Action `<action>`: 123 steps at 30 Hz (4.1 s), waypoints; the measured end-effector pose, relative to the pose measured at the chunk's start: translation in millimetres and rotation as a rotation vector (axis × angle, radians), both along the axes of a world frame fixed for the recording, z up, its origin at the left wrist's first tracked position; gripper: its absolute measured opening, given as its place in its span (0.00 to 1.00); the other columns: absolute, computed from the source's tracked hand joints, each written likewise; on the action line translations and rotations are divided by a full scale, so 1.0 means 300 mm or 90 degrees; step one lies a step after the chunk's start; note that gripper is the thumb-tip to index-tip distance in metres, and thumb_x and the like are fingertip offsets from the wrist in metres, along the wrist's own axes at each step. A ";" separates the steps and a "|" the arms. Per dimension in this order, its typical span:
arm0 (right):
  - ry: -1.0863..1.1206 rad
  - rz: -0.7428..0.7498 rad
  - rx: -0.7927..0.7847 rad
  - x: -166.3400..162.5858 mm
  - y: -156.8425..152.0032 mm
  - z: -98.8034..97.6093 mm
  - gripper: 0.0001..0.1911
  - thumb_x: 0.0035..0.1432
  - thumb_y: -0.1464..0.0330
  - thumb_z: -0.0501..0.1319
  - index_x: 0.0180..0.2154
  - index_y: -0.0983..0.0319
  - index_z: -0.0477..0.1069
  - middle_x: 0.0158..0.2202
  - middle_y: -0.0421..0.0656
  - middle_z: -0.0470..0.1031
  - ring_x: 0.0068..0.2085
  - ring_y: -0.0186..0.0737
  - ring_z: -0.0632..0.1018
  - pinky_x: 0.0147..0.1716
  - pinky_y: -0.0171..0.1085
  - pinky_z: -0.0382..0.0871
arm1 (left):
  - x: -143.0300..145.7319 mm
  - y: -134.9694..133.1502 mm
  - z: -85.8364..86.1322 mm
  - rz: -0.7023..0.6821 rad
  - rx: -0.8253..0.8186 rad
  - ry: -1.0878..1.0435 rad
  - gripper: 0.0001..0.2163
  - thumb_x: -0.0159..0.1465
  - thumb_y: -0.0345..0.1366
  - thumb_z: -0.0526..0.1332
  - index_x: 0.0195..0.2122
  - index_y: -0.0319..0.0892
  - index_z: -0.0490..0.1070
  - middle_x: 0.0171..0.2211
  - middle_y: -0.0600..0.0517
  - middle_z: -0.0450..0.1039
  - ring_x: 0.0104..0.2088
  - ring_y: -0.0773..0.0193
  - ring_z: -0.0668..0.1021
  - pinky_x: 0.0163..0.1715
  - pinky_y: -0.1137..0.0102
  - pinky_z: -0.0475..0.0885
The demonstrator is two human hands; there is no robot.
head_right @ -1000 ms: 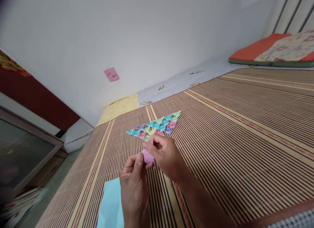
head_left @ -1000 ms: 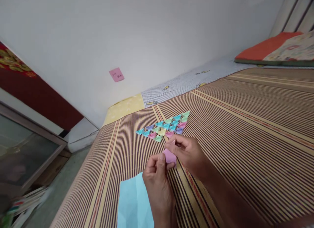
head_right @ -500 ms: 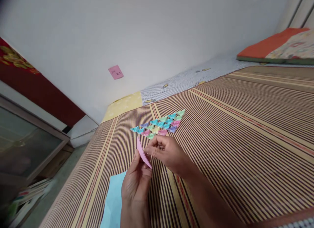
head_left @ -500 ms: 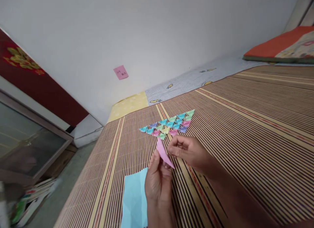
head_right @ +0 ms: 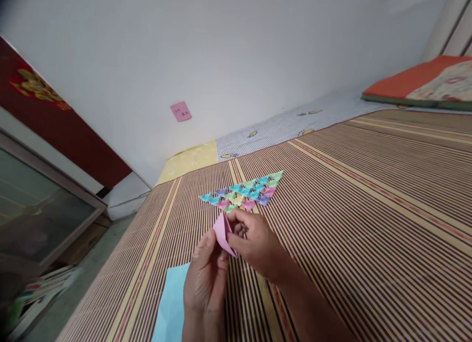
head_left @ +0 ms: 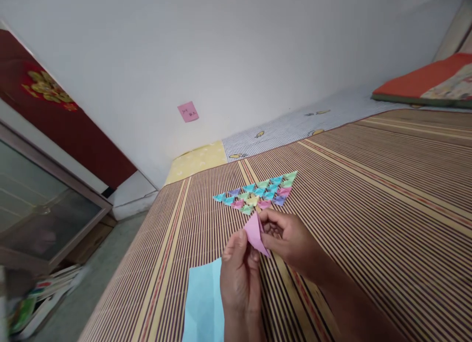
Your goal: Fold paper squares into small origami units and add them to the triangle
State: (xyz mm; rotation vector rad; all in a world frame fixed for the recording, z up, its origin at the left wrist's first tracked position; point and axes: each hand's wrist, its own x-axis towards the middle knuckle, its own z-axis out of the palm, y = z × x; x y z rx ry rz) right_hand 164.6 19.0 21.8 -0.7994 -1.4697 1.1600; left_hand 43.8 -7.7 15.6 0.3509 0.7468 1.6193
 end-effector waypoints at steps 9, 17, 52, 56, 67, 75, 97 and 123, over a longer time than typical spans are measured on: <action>-0.012 -0.059 0.120 -0.018 -0.005 0.001 0.13 0.58 0.77 0.60 0.38 0.59 0.81 0.31 0.40 0.73 0.37 0.39 0.75 0.37 0.36 0.67 | 0.031 -0.013 0.008 -0.021 0.048 0.095 0.11 0.51 0.40 0.76 0.29 0.38 0.82 0.30 0.48 0.81 0.32 0.65 0.80 0.38 0.72 0.75; 0.026 -0.149 0.185 -0.026 -0.014 -0.004 0.15 0.58 0.79 0.60 0.38 0.56 0.80 0.34 0.39 0.73 0.38 0.38 0.75 0.38 0.36 0.67 | 0.071 -0.044 0.050 -0.030 0.025 0.103 0.15 0.56 0.45 0.73 0.38 0.39 0.83 0.35 0.45 0.81 0.38 0.58 0.81 0.39 0.69 0.75; -0.084 -0.084 0.141 0.024 0.000 0.010 0.11 0.67 0.68 0.58 0.31 0.61 0.74 0.31 0.41 0.71 0.34 0.39 0.73 0.35 0.38 0.66 | 0.053 -0.060 0.036 0.060 0.018 0.382 0.16 0.56 0.39 0.73 0.43 0.39 0.78 0.38 0.44 0.82 0.38 0.56 0.83 0.40 0.67 0.76; -0.098 -0.146 0.193 0.012 0.000 -0.002 0.11 0.68 0.70 0.57 0.32 0.61 0.72 0.31 0.41 0.71 0.35 0.39 0.74 0.36 0.38 0.66 | 0.050 -0.049 0.035 0.013 -0.002 0.204 0.15 0.60 0.47 0.69 0.37 0.39 0.80 0.40 0.43 0.82 0.42 0.55 0.82 0.43 0.63 0.77; -0.089 -0.168 0.254 -0.009 -0.010 -0.003 0.10 0.66 0.73 0.57 0.33 0.59 0.73 0.32 0.41 0.71 0.36 0.40 0.74 0.38 0.39 0.67 | 0.024 -0.037 0.028 -0.072 0.033 0.104 0.14 0.54 0.43 0.74 0.32 0.36 0.82 0.36 0.44 0.81 0.37 0.58 0.80 0.42 0.62 0.77; -0.096 -0.163 0.259 -0.010 -0.010 -0.002 0.09 0.66 0.74 0.58 0.33 0.60 0.72 0.31 0.40 0.71 0.35 0.39 0.74 0.38 0.39 0.68 | 0.027 -0.033 0.009 -0.009 0.019 0.146 0.10 0.52 0.39 0.75 0.29 0.38 0.81 0.28 0.49 0.79 0.31 0.62 0.79 0.38 0.68 0.76; -0.072 -0.091 0.101 0.012 -0.019 0.003 0.07 0.65 0.69 0.60 0.33 0.60 0.73 0.28 0.38 0.73 0.31 0.37 0.74 0.31 0.35 0.66 | 0.028 -0.045 0.016 0.002 0.035 0.314 0.12 0.61 0.44 0.69 0.33 0.38 0.78 0.29 0.50 0.77 0.31 0.64 0.77 0.35 0.71 0.72; -0.062 -0.132 0.075 -0.005 -0.018 -0.013 0.06 0.63 0.70 0.59 0.31 0.60 0.70 0.25 0.36 0.68 0.26 0.35 0.70 0.25 0.33 0.64 | 0.021 -0.047 -0.025 0.061 0.041 0.355 0.08 0.58 0.36 0.72 0.38 0.42 0.79 0.34 0.51 0.80 0.35 0.63 0.80 0.38 0.71 0.73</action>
